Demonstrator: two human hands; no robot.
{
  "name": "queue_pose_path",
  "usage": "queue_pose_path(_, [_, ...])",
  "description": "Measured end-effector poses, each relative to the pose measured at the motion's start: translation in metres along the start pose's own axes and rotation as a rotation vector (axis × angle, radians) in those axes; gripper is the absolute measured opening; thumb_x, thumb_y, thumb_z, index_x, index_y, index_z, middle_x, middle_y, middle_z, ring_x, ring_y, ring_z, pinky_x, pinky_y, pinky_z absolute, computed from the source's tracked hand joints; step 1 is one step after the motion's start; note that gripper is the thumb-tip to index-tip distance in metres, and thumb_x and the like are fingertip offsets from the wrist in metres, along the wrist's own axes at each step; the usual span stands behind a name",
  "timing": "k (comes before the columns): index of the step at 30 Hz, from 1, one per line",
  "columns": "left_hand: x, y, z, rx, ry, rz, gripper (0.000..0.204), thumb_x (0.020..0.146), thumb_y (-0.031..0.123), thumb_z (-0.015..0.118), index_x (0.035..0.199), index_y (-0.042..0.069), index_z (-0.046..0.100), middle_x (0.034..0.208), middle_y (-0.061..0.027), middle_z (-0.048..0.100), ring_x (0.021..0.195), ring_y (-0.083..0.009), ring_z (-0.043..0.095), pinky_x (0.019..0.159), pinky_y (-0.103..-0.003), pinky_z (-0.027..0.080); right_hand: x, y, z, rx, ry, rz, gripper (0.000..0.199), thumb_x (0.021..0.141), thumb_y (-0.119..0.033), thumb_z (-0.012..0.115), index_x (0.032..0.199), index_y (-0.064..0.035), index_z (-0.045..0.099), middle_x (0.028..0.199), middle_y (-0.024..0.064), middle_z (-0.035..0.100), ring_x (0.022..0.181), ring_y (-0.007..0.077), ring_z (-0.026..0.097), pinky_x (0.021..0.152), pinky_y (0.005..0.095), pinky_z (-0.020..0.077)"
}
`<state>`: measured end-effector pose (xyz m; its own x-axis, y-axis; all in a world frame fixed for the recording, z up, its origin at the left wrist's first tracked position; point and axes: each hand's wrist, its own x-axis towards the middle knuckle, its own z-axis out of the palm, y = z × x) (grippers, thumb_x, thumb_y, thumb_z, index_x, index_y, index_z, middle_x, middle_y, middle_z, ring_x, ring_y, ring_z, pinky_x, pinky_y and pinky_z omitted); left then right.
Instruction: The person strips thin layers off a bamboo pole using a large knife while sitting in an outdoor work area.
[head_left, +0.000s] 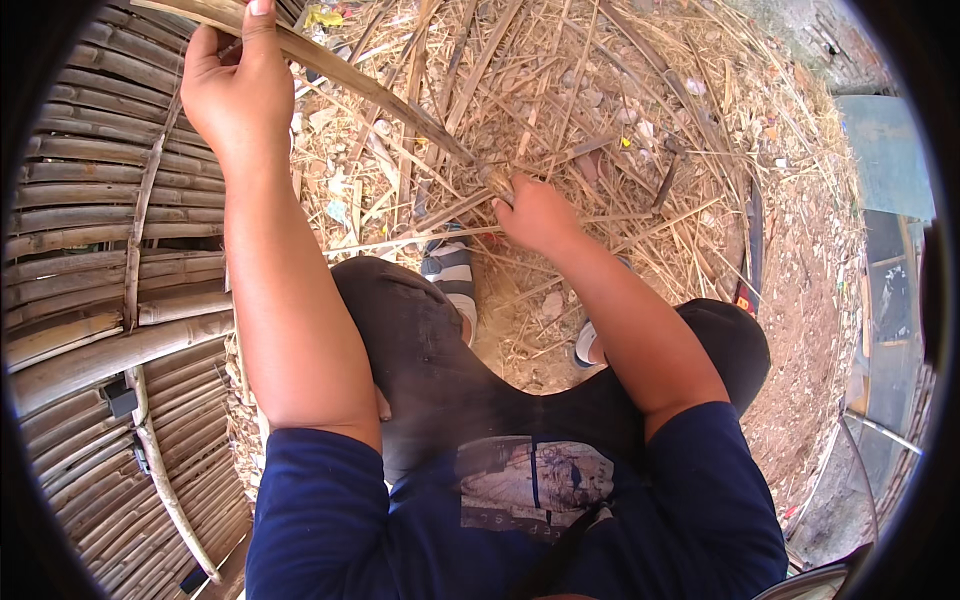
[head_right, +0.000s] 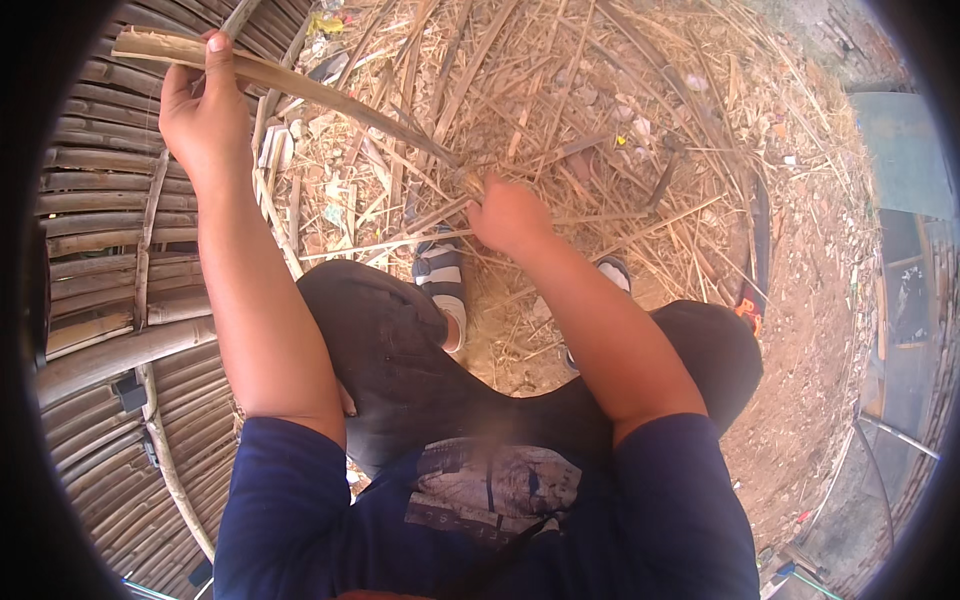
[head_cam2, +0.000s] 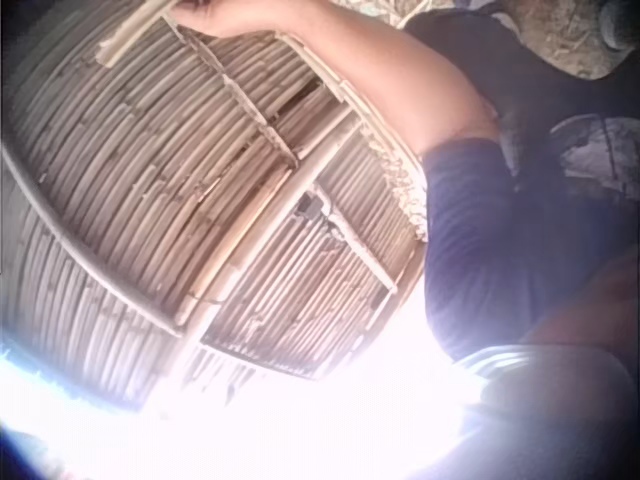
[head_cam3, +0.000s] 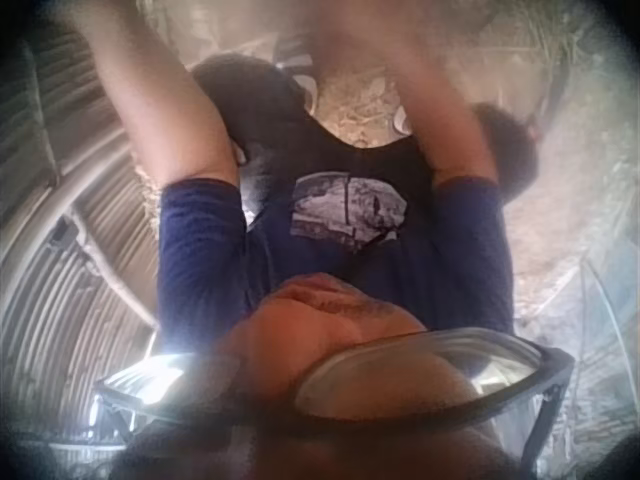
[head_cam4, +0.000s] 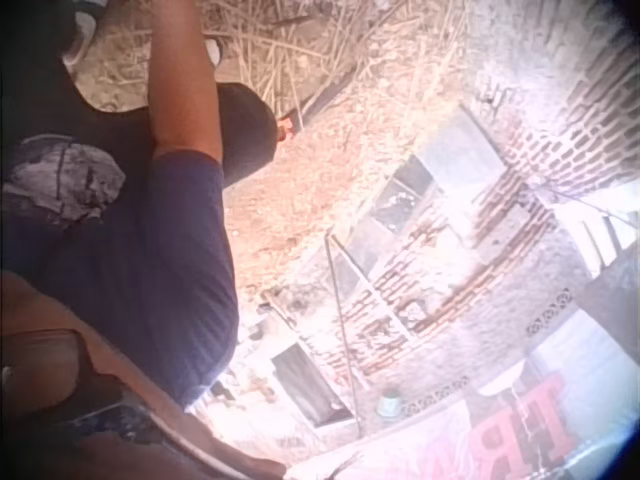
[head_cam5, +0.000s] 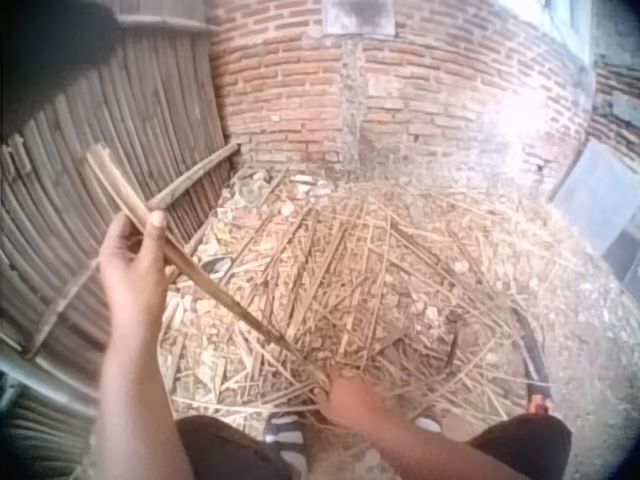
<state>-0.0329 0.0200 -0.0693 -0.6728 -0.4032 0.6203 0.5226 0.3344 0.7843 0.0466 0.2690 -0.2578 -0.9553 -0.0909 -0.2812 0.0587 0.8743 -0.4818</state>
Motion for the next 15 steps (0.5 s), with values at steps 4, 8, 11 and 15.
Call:
queue_pose_path(4, [0.003, -0.002, -0.007, -0.001, 0.005, -0.004, 0.028, 0.096, 0.025, 0.073, 0.11, 0.001, 0.069, 0.095, -0.0048, 0.068, 0.081, -0.0082, 0.062, 0.072, -0.024, 0.054, 0.005, -0.003, 0.008, 0.029, 0.051, -0.049, 0.047, 0.095, -0.035, 0.059, 0.125, 0.0015, 0.057, 0.103, 0.0268, 0.07, 0.097, 0.0441, 0.068, 0.084, 0.0523, 0.0546])
queue_pose_path(8, [0.004, -0.004, -0.008, -0.047, -0.014, -0.027, 0.029, 0.096, 0.024, 0.073, 0.111, 0.001, 0.069, 0.096, -0.0053, 0.069, 0.084, -0.0098, 0.064, 0.074, -0.025, 0.055, 0.021, 0.007, 0.016, 0.266, 0.018, -0.064, 0.046, 0.096, -0.034, 0.059, 0.123, 0.0027, 0.059, 0.098, 0.0267, 0.07, 0.096, 0.0432, 0.068, 0.083, 0.0524, 0.054])
queue_pose_path(11, [0.004, 0.0, -0.008, -0.013, 0.039, -0.05, 0.029, 0.096, 0.023, 0.074, 0.112, 0.0, 0.069, 0.096, -0.0058, 0.069, 0.085, -0.0105, 0.065, 0.075, -0.025, 0.056, 0.028, 0.005, 0.002, 0.37, -0.041, -0.03, 0.046, 0.096, -0.034, 0.059, 0.122, 0.0034, 0.06, 0.095, 0.0268, 0.07, 0.094, 0.043, 0.068, 0.081, 0.0521, 0.0537])
queue_pose_path(15, [0.003, -0.006, -0.01, -0.005, 0.021, -0.004, 0.028, 0.096, 0.023, 0.072, 0.111, -0.001, 0.068, 0.095, -0.0063, 0.068, 0.083, -0.0108, 0.064, 0.073, -0.026, 0.055, 0.01, -0.022, -0.016, 0.118, 0.109, -0.134, 0.042, 0.096, -0.033, 0.06, 0.121, 0.0007, 0.061, 0.093, 0.0258, 0.07, 0.09, 0.044, 0.069, 0.078, 0.0516, 0.0535])
